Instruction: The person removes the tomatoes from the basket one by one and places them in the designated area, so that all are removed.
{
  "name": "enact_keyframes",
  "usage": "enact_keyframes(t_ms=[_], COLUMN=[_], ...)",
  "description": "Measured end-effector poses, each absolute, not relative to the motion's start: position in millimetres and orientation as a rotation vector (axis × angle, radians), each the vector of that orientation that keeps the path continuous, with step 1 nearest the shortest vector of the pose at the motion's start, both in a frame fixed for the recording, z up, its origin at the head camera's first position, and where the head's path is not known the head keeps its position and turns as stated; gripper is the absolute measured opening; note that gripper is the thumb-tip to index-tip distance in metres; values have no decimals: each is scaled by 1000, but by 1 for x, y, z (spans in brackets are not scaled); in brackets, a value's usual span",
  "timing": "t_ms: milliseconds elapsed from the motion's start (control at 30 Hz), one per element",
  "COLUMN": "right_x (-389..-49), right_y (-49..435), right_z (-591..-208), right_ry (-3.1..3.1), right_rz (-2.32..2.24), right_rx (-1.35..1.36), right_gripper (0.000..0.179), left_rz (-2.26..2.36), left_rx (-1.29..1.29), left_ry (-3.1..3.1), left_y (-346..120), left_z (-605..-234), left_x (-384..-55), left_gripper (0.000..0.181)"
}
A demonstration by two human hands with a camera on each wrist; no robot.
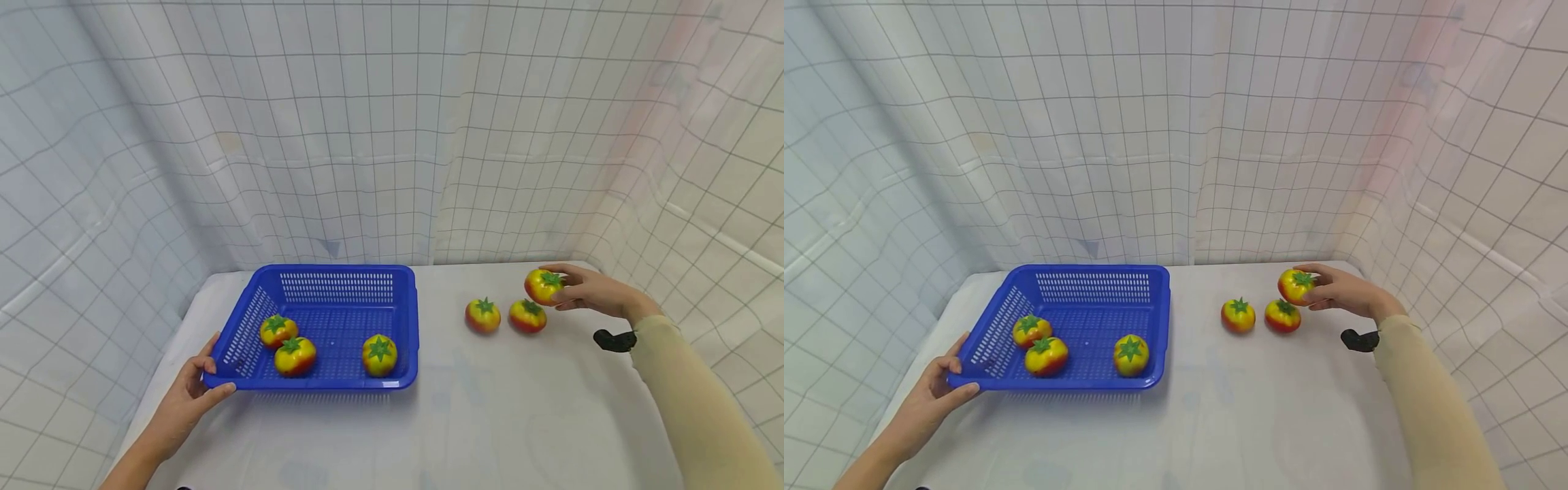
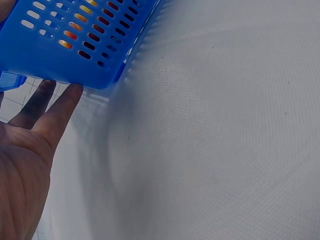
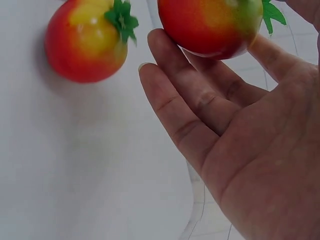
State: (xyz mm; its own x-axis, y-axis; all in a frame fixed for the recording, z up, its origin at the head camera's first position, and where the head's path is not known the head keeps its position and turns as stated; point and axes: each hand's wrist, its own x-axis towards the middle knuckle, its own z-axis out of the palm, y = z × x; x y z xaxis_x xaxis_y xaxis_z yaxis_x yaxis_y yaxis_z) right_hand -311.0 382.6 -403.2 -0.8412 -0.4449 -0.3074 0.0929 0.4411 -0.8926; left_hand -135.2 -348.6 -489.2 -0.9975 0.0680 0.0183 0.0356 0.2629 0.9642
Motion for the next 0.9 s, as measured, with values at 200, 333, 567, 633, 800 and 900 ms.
enact_keyframes(t_ms=[200,333,567,633,800,900], right_x=[-308,-306,-301,-300,-296,-295], right_y=[398,405,417,421,428,432], right_z=[-409,-413,-424,-427,-439,-449], right_ry=[2194,2189,2215,2216,2209,2206], right_rz=[-1430,-1455,-1448,-1447,-1441,-1431], right_rx=[-252,-212,-150,-144,-118,-90], right_gripper=[79,78,76,76,78,79], left_rz=[1841,1840,1849,1848,1845,1841], left_rx=[74,60,60,57,62,69], left_ry=[2518,2517,2511,2512,2513,2518], left_y=[-350,-350,-348,-348,-349,-350], left_z=[-489,-488,-488,-489,-489,-491], left_x=[-137,-138,-138,-138,-138,-137], left_gripper=[35,35,36,36,36,35])
